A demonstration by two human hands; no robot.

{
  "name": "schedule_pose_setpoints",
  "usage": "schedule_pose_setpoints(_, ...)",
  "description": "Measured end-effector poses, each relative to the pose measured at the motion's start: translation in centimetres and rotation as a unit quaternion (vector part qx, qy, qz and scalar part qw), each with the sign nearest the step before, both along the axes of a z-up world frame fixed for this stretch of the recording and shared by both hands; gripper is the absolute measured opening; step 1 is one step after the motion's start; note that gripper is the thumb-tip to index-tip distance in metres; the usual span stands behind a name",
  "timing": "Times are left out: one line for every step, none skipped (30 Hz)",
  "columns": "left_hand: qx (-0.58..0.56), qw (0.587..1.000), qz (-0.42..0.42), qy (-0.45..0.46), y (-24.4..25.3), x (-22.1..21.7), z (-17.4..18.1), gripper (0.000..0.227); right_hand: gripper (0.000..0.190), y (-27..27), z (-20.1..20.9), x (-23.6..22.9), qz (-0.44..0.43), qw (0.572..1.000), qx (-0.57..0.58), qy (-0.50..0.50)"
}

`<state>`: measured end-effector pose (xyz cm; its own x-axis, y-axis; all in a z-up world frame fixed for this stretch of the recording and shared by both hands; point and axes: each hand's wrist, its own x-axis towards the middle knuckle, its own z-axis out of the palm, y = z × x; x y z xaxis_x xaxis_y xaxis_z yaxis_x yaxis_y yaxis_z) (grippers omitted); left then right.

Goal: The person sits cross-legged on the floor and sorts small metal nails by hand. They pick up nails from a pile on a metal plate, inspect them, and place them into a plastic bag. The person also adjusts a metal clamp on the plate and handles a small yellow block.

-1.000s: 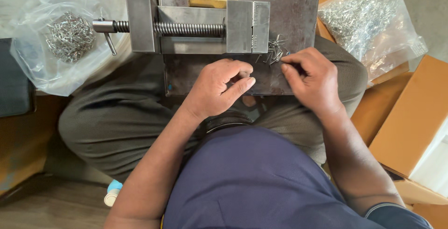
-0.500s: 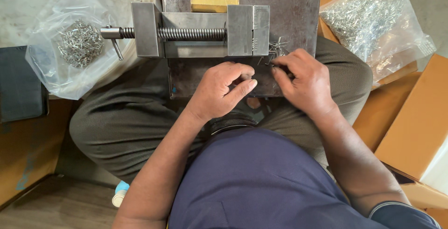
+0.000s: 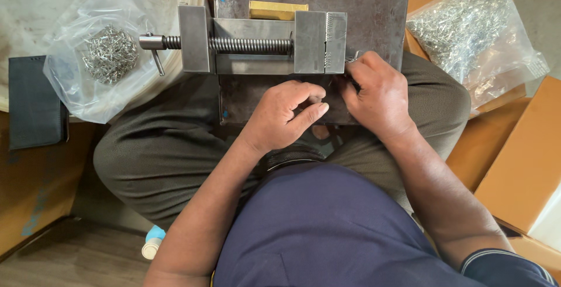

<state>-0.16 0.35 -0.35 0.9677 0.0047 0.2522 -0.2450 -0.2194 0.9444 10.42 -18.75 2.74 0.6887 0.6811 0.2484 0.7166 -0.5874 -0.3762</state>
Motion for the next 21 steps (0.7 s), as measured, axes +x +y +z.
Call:
schedule_pose_setpoints(0.003, 1.0, -0.001, 0.002, 0.0, 0.0, 0.0, 0.018, 0.014, 0.0, -0.1, 0.0, 0.003, 1.0, 0.0, 0.0)
schedule_pose_setpoints(0.006, 1.0, -0.002, 0.004, 0.0, 0.0, 0.0, 0.018, 0.013, -0.1, -0.2, 0.1, 0.006, 1.0, 0.001, 0.0)
schedule_pose_setpoints(0.004, 1.0, -0.001, 0.003, 0.0, 0.0, 0.0, 0.018, 0.013, -0.2, -0.3, 0.0, 0.008, 1.0, 0.004, 0.001)
schedule_pose_setpoints(0.002, 1.0, 0.0, 0.003, 0.1, 0.0, 0.0, 0.019, 0.013, -0.4, -0.4, 0.0, 0.009, 1.0, 0.008, 0.001)
schedule_pose_setpoints(0.0, 1.0, 0.001, 0.001, 0.0, 0.0, 0.0, 0.019, 0.013, -0.6, -0.5, 0.1, 0.011, 1.0, 0.011, 0.002)
schedule_pose_setpoints(0.004, 1.0, -0.001, -0.003, 0.0, 0.1, 0.0, 0.019, 0.012, -1.0, -0.6, 0.1, -0.002, 0.998, 0.03, 0.047)
schedule_pose_setpoints(0.008, 1.0, -0.001, -0.006, 0.0, 0.1, 0.0, 0.019, 0.011, -1.3, -0.6, 0.2, -0.013, 0.994, 0.049, 0.094)
schedule_pose_setpoints(0.012, 1.0, -0.001, -0.009, 0.1, 0.1, -0.1, 0.019, 0.01, -1.7, -0.6, 0.1, -0.023, 0.987, 0.068, 0.141)
schedule_pose_setpoints(0.017, 1.0, 0.001, -0.009, 0.1, 0.0, -0.1, 0.02, 0.009, -2.0, -0.7, 0.2, -0.056, 0.96, 0.113, 0.249)
schedule_pose_setpoints(0.022, 1.0, 0.003, -0.009, 0.1, 0.0, -0.1, 0.02, 0.008, -2.4, -0.8, 0.2, -0.088, 0.918, 0.154, 0.354)
schedule_pose_setpoints(0.026, 1.0, 0.004, -0.01, 0.0, 0.0, -0.1, 0.021, 0.007, -2.7, -0.8, 0.4, -0.118, 0.862, 0.192, 0.453)
schedule_pose_setpoints(0.028, 1.0, 0.008, -0.007, 0.0, 0.1, -0.1, 0.023, 0.007, -3.0, -0.8, 0.6, -0.11, 0.803, 0.254, 0.527)
schedule_pose_setpoints(0.028, 1.0, 0.011, -0.003, 0.0, 0.1, -0.2, 0.024, 0.008, -3.3, -0.9, 0.7, -0.103, 0.734, 0.313, 0.594)
schedule_pose_setpoints(0.028, 1.0, 0.014, 0.001, -0.1, 0.1, -0.2, 0.027, 0.009, -3.6, -1.0, 0.7, -0.095, 0.655, 0.367, 0.654)
schedule_pose_setpoints(0.031, 0.999, 0.016, 0.0, -0.1, 0.0, -0.3, 0.03, 0.009, -3.6, -1.2, 0.6, -0.091, 0.624, 0.382, 0.675)
schedule_pose_setpoints(0.034, 0.999, 0.018, -0.001, -0.2, 0.0, -0.3, 0.033, 0.01, -3.6, -1.3, 0.4, -0.088, 0.592, 0.397, 0.695)
schedule_pose_setpoints(0.039, 0.999, 0.02, -0.001, -0.2, -0.1, -0.3, 0.036, 0.011, -3.5, -1.4, 0.2, -0.083, 0.559, 0.412, 0.715)
schedule_pose_setpoints(0.038, 0.999, 0.024, -0.01, -0.3, -0.1, -0.3, 0.037, 0.01, -3.3, -1.5, 0.0, -0.08, 0.55, 0.412, 0.722)
schedule_pose_setpoints(0.039, 0.999, 0.027, -0.018, -0.4, -0.1, -0.3, 0.038, 0.009, -3.0, -1.5, -0.3, -0.076, 0.54, 0.413, 0.73)
schedule_pose_setpoints(0.04, 0.998, 0.03, -0.026, -0.5, -0.2, -0.4, 0.04, 0.009, -2.8, -1.5, -0.5, -0.072, 0.53, 0.413, 0.737)
schedule_pose_setpoints(0.049, 0.998, 0.032, -0.028, -0.5, -0.2, -0.4, 0.04, 0.009, -2.5, -1.4, -0.8, -0.074, 0.525, 0.41, 0.743)
